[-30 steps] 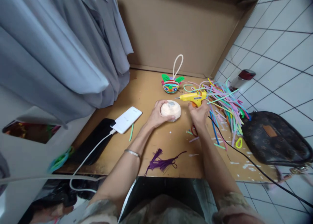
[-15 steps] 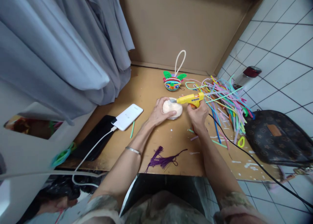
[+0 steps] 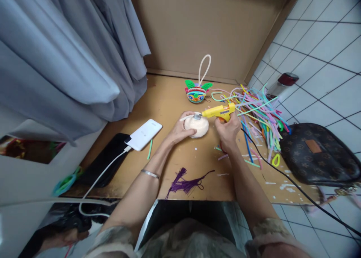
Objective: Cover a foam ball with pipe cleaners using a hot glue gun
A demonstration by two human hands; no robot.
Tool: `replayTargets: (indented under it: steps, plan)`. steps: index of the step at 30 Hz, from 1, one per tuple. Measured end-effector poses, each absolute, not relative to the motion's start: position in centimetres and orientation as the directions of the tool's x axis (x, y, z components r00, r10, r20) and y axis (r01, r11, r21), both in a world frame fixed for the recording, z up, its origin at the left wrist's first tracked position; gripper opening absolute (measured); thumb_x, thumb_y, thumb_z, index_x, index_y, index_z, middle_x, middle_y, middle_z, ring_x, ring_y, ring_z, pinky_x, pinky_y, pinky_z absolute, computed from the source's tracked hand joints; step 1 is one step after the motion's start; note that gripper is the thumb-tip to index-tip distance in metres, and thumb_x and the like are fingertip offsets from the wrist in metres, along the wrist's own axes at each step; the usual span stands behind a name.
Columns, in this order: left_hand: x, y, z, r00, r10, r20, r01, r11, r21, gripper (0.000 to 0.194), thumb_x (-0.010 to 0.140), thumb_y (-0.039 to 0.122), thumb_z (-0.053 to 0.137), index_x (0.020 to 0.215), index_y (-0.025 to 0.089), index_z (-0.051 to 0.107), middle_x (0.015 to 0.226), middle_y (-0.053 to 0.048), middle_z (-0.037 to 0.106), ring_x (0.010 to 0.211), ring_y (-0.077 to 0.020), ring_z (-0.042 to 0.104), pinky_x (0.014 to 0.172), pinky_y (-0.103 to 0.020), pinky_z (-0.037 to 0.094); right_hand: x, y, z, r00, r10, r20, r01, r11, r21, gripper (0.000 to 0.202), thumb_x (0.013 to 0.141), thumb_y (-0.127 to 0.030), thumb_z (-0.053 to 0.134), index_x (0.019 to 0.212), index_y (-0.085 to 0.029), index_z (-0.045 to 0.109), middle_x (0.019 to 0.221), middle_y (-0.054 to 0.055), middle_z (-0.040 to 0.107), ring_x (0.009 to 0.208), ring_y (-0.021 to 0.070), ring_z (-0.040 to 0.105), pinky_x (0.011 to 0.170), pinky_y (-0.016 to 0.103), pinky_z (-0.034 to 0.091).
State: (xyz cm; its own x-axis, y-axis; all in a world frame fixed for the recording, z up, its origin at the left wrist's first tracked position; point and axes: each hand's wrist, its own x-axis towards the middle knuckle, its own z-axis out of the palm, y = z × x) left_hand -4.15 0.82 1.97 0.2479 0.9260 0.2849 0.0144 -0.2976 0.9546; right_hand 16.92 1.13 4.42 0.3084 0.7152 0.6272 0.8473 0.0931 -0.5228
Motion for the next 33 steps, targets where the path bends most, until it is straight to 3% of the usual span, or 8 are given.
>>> replayTargets:
  steps: [7,19,33]
  plan:
    - [-4.05,0.55,2.52,0.291,0.922,0.254,-0.006,-0.264,0.965,0.073,0.059,0.034,0.075,0.128,0.022,0.055,0.134,-0.01,0.068,0.121,-0.0305,0.068,0.101,-0.039,0.057,17.05,0.86,4.27,0.224,0.701,0.677,0.894,0.13,-0.43,0.022,0.076,-0.027,0.057,0.096,-0.022,0.062,0.093,0.009,0.07,0.098,0.0323,0.066,0.09,0.047,0.05]
    - [-4.05,0.44,2.77,0.316,0.915,0.25,-0.018,-0.258,0.966,0.074,0.058,0.034,0.075,0.128,0.021,0.054,0.135,-0.011,0.066,0.129,-0.0328,0.065,0.105,-0.041,0.056,17.31,0.49,4.72,0.187,0.744,0.641,0.887,0.153,-0.436,0.019,0.078,-0.028,0.056,0.094,-0.021,0.062,0.091,0.01,0.067,0.095,0.0327,0.064,0.093,0.049,0.048]
    - [-3.99,0.52,2.58,0.337,0.909,0.244,-0.074,-0.233,0.97,0.08,0.057,0.037,0.081,0.129,0.02,0.051,0.139,-0.012,0.062,0.123,-0.0312,0.063,0.103,-0.038,0.052,17.55,0.95,4.19,0.173,0.673,0.719,0.907,0.176,-0.383,0.015,0.077,-0.029,0.055,0.088,-0.022,0.062,0.083,0.008,0.069,0.085,0.0296,0.064,0.082,0.042,0.046]
